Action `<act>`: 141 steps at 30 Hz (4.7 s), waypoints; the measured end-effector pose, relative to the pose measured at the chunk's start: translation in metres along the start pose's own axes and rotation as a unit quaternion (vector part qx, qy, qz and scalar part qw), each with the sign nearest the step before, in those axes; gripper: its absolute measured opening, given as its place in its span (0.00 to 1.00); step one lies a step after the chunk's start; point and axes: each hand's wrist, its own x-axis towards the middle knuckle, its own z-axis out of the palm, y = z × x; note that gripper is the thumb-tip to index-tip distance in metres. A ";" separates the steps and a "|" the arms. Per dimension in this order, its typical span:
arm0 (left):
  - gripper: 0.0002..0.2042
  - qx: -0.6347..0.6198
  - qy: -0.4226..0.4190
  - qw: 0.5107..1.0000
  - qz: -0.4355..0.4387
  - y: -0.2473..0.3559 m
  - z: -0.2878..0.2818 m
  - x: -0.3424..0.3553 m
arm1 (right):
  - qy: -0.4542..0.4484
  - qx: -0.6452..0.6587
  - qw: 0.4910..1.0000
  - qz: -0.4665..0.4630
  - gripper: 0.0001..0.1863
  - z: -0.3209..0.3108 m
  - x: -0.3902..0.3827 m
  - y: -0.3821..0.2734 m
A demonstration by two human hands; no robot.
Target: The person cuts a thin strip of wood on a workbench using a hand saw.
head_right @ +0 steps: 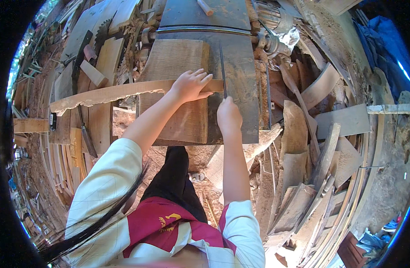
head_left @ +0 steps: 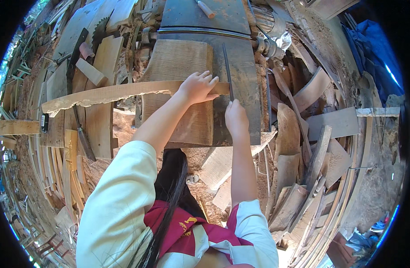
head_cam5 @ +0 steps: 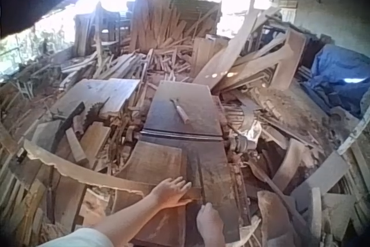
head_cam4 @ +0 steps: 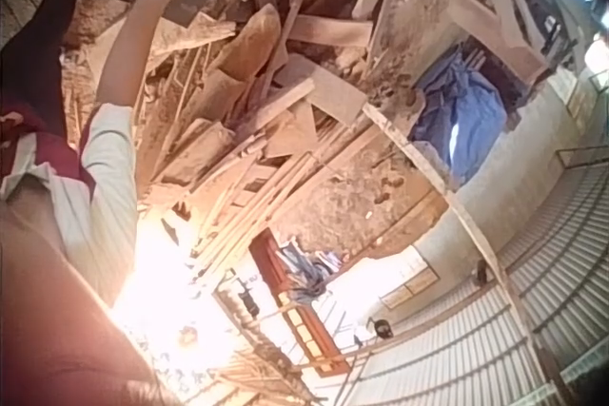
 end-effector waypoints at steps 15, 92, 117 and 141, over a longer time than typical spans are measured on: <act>0.24 -0.011 0.005 1.000 -0.003 0.001 0.001 -0.001 | -0.040 0.279 0.959 0.022 0.19 0.010 0.029 0.015; 0.25 0.010 0.021 1.000 0.002 0.003 0.001 -0.002 | 0.021 -0.018 1.000 0.002 0.17 -0.002 0.017 -0.004; 0.25 0.010 -0.024 1.000 0.005 0.003 -0.004 0.004 | -0.047 -0.045 0.994 0.090 0.16 -0.021 -0.147 0.030; 0.25 -0.005 -0.019 1.000 -0.004 0.002 -0.011 0.002 | 0.008 -0.018 0.999 0.034 0.16 0.002 -0.015 0.003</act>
